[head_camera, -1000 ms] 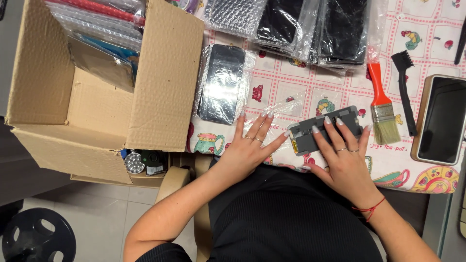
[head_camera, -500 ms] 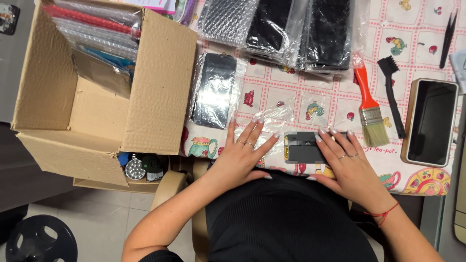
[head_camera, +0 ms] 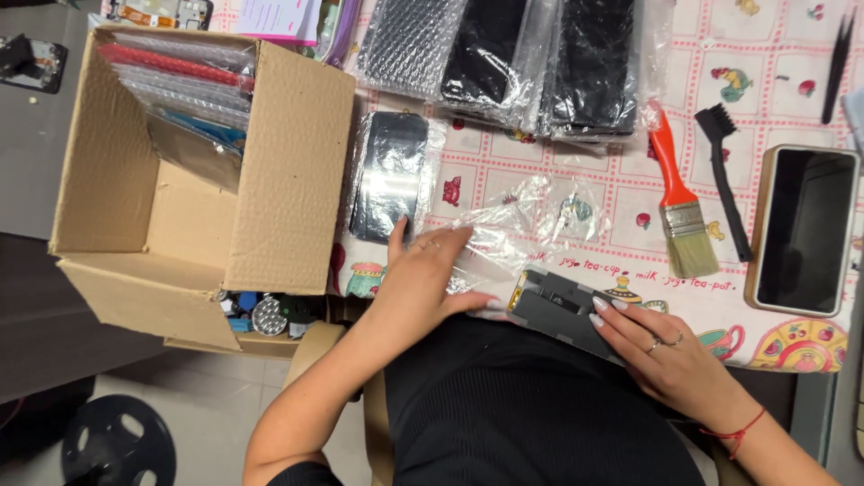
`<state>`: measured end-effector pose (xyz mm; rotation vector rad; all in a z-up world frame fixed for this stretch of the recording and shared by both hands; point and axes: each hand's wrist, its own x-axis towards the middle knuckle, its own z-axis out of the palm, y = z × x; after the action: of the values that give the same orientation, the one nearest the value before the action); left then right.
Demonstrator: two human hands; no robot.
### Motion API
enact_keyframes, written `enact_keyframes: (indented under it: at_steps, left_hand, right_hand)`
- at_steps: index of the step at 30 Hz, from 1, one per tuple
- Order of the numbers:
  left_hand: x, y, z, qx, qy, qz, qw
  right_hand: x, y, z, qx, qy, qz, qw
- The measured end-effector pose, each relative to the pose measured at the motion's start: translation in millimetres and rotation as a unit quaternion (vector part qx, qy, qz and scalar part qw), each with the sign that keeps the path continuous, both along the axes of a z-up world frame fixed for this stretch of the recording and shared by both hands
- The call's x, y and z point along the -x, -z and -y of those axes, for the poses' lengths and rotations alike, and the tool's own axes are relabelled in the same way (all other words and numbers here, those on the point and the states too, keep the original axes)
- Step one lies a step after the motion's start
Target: Cleaning mobile phone screens and internal components with a brush and placing them into protective plastic sleeves.
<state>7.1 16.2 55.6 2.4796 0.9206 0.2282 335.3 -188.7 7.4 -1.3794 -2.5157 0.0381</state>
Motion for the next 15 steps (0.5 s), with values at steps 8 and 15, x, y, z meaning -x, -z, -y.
enact_keyframes:
  at_steps: [8,15]
  left_hand:
    - [-28,-3,-20,-0.078,-0.033,-0.083,0.993]
    - [-77,-12,-42,-0.058,-0.008,-0.234,0.970]
  right_hand:
    - [-12,0,1,0.042,-0.008,-0.033,0.999]
    - [-9,-37,-20,0.063,0.038,-0.271,0.960]
